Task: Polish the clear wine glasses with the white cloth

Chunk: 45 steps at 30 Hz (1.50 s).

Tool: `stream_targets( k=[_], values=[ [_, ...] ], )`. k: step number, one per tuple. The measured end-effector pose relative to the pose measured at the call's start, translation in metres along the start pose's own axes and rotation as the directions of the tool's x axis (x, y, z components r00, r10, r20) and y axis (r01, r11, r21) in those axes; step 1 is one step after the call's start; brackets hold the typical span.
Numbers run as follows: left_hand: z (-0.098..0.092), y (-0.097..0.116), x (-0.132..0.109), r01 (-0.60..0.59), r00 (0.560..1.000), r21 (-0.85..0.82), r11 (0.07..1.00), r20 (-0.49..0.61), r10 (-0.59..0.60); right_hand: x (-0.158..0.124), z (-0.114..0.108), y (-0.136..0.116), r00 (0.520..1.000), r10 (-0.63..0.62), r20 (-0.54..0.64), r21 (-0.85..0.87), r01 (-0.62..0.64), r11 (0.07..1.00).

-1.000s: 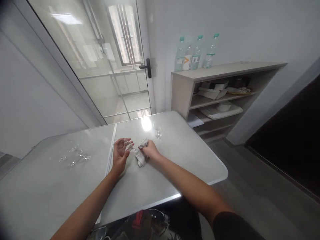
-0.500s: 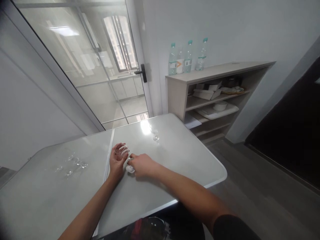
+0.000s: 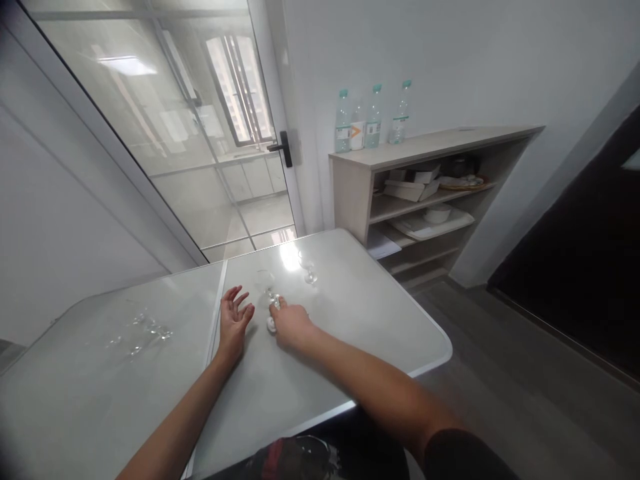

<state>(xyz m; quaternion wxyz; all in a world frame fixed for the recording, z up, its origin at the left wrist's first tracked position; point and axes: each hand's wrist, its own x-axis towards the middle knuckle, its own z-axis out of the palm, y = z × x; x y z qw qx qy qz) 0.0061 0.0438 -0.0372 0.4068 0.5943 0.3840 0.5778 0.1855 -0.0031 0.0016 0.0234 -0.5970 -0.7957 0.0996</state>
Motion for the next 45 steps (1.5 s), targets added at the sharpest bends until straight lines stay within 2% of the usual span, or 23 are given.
stream_targets(
  k=[5,12,39,42,45],
  values=[
    [0.003,0.002,-0.004,0.035,0.998,0.044,0.998,0.042,-0.036,0.010,-0.006,0.021,0.978,0.205,0.047,0.056,-0.207,0.977],
    [0.004,0.003,-0.006,0.045,0.997,0.059,0.997,0.062,-0.048,0.019,-0.003,0.039,0.952,0.303,0.049,0.083,-0.306,0.948],
    [0.003,0.001,-0.006,0.097,0.994,0.076,0.992,0.050,-0.101,0.018,-0.007,0.042,0.952,0.305,0.030,0.087,-0.307,0.948],
    [0.004,0.003,-0.005,0.065,0.997,0.072,0.995,0.030,-0.068,0.013,-0.009,0.039,0.951,0.308,0.017,0.078,-0.309,0.948],
    [0.001,0.011,-0.002,-0.016,1.000,0.130,0.991,0.007,0.015,0.005,-0.014,0.030,0.962,0.259,-0.084,0.064,-0.254,0.965]
  ],
)
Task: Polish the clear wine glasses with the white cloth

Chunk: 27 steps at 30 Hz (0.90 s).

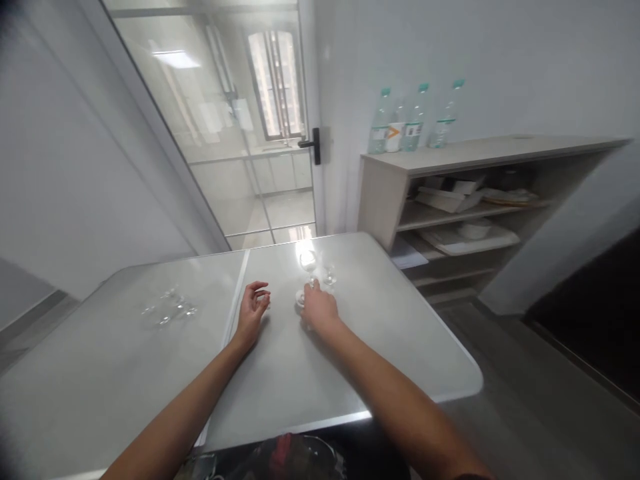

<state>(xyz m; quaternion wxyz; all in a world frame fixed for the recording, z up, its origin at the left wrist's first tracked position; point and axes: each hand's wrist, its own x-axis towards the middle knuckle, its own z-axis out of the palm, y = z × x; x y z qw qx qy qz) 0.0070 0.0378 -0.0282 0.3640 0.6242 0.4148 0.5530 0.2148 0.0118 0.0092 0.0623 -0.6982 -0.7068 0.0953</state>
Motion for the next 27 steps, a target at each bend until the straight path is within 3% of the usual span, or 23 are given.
stream_targets(
  k=[3,5,7,10,14,16,19,20,21,23,27],
  values=[
    [-0.016,0.007,0.007,-0.147,0.984,0.279,0.949,-0.057,0.169,-0.007,-0.002,-0.006,0.963,-0.246,-0.110,0.048,0.252,0.966],
    [-0.034,0.013,0.013,-0.235,0.949,0.547,0.803,-0.050,0.312,-0.008,0.000,-0.009,0.934,-0.337,-0.118,0.076,0.347,0.935],
    [-0.054,0.020,0.020,-0.242,0.911,0.727,0.642,-0.058,0.409,-0.008,0.005,-0.011,0.917,-0.388,-0.088,0.095,0.396,0.913],
    [-0.081,0.030,0.027,-0.117,0.859,0.843,0.526,-0.179,0.480,-0.007,0.011,-0.012,0.896,-0.441,-0.053,0.119,0.444,0.888],
    [-0.107,0.035,0.033,0.172,0.774,0.888,0.427,-0.390,0.499,-0.007,0.014,-0.010,0.874,-0.480,-0.077,0.229,0.484,0.845],
    [-0.113,0.032,0.035,0.306,0.749,0.863,0.402,-0.479,0.458,-0.008,0.014,-0.011,0.815,-0.565,-0.127,0.335,0.571,0.749],
    [-0.118,0.026,0.037,0.405,0.763,0.830,0.383,-0.538,0.358,-0.009,0.013,-0.013,0.665,-0.703,-0.251,0.416,0.731,0.542],
    [-0.119,0.024,0.038,0.409,0.773,0.830,0.379,-0.536,0.339,-0.010,0.013,-0.014,0.638,-0.711,-0.296,0.424,0.755,0.500],
    [-0.119,0.024,0.038,0.402,0.784,0.834,0.377,-0.527,0.329,-0.010,0.013,-0.015,0.634,-0.698,-0.332,0.437,0.759,0.482],
    [-0.119,0.024,0.039,0.375,0.803,0.846,0.379,-0.501,0.322,-0.012,0.014,-0.017,0.672,-0.653,-0.349,0.492,0.725,0.483],
    [-0.118,0.025,0.040,0.318,0.836,0.864,0.391,-0.450,0.315,-0.012,0.017,-0.016,0.711,-0.648,-0.273,0.555,0.667,0.497]
  ],
)
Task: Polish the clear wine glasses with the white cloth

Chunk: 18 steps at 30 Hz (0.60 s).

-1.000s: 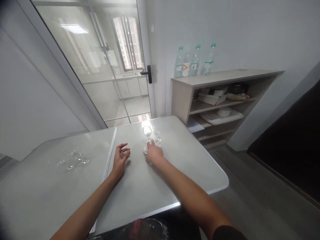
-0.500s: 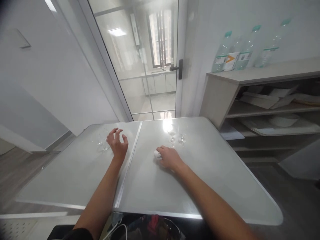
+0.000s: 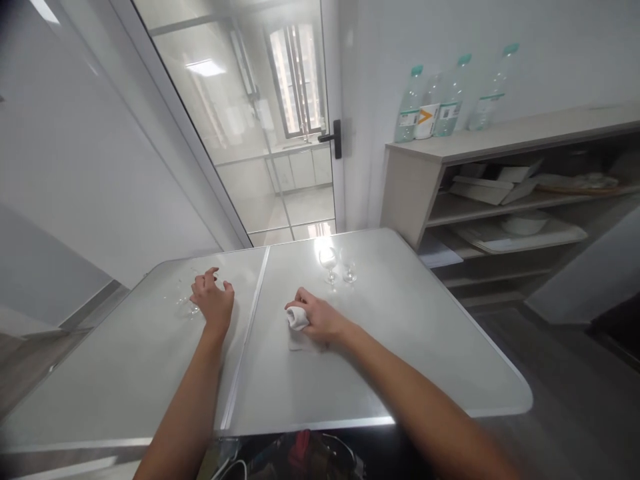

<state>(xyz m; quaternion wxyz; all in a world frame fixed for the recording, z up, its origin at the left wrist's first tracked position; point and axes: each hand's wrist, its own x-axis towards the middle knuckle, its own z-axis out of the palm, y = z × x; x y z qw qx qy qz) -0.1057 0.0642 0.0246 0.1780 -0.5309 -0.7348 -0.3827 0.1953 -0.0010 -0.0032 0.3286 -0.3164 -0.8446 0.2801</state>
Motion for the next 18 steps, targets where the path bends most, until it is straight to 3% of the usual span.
stream_targets(
  k=[5,9,12,15,18],
  values=[
    [0.000,0.001,0.001,-0.064,0.998,-0.109,0.992,-0.014,0.063,0.000,0.000,0.004,0.997,-0.046,-0.057,0.050,0.049,0.998],
    [-0.008,0.012,-0.001,-0.204,0.979,-0.403,0.892,-0.065,0.194,0.001,-0.002,0.005,0.998,-0.042,-0.043,0.088,0.045,0.995],
    [-0.011,0.027,-0.009,-0.214,0.965,-0.674,0.707,-0.036,0.258,0.000,-0.005,0.004,0.998,0.037,-0.044,0.076,-0.033,0.997],
    [-0.010,0.044,-0.024,-0.085,0.948,-0.904,0.419,0.055,0.312,-0.001,-0.007,0.002,0.999,0.039,-0.027,0.065,-0.037,0.997],
    [-0.008,0.060,-0.043,0.071,0.921,-0.982,0.177,0.133,0.367,0.000,-0.006,0.001,0.998,0.027,0.052,0.071,-0.031,0.997]
  ],
)
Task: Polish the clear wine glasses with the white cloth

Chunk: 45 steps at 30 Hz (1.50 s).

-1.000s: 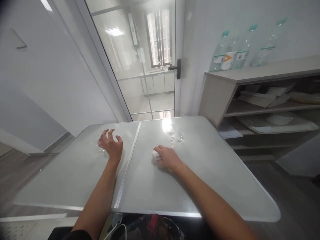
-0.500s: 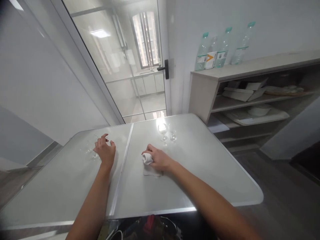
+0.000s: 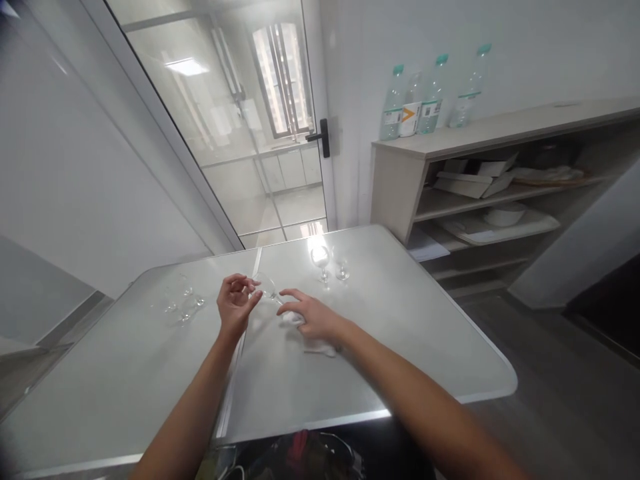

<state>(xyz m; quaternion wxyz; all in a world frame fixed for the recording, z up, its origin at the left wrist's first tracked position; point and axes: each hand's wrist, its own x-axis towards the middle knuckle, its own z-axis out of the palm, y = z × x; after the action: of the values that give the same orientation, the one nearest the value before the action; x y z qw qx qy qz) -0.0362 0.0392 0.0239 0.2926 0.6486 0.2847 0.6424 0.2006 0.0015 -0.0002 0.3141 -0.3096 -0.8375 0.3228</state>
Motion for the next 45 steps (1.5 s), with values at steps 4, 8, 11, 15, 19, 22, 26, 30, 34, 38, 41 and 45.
stream_targets(
  k=[4,8,11,15,19,22,26,30,34,38,41,45],
  values=[
    [0.022,0.006,-0.012,0.106,0.994,-0.085,0.991,0.003,-0.106,0.003,0.007,0.002,0.996,-0.028,0.086,0.114,0.019,0.993],
    [0.034,0.006,-0.018,0.341,0.931,-0.172,0.924,-0.076,-0.357,0.005,0.011,0.003,0.999,-0.009,0.037,0.202,0.002,0.979],
    [0.038,0.000,-0.020,0.613,0.778,-0.357,0.705,0.117,-0.617,0.005,0.011,-0.001,0.998,0.018,0.064,0.232,-0.032,0.972],
    [0.031,-0.007,-0.015,0.665,0.703,-0.498,0.556,0.166,-0.692,0.004,0.007,-0.009,1.000,0.006,-0.008,0.381,-0.002,0.924],
    [0.020,-0.010,-0.008,0.655,0.676,-0.537,0.531,0.105,-0.729,0.006,0.005,-0.015,0.939,0.160,-0.304,0.563,0.042,0.826],
    [0.022,-0.006,-0.010,0.751,0.622,-0.421,0.509,0.190,-0.760,0.009,0.005,-0.013,0.851,0.425,-0.310,0.743,-0.062,0.667],
    [0.032,0.000,-0.018,0.781,0.623,-0.250,0.572,0.360,-0.694,0.013,0.004,-0.006,0.766,0.580,-0.278,0.843,-0.094,0.529],
    [0.035,-0.006,-0.022,0.781,0.613,-0.154,0.605,0.374,-0.696,0.015,0.000,-0.004,0.745,0.616,-0.254,0.896,-0.058,0.440],
    [0.034,-0.012,-0.022,0.760,0.643,-0.153,0.632,0.317,-0.697,0.015,-0.001,-0.004,0.758,0.611,-0.229,0.911,-0.054,0.409],
    [0.030,-0.009,-0.018,0.670,0.723,0.019,0.742,0.211,-0.658,0.015,-0.001,-0.002,0.773,0.597,-0.213,0.914,-0.058,0.401],
    [0.021,-0.005,-0.011,0.617,0.773,0.068,0.784,0.133,-0.620,0.011,-0.005,-0.003,0.816,0.542,-0.200,0.908,-0.054,0.417],
    [0.008,-0.003,-0.002,0.609,0.782,0.070,0.790,0.116,-0.613,0.004,-0.016,-0.011,0.891,0.418,-0.176,0.864,-0.063,0.499]
  ],
)
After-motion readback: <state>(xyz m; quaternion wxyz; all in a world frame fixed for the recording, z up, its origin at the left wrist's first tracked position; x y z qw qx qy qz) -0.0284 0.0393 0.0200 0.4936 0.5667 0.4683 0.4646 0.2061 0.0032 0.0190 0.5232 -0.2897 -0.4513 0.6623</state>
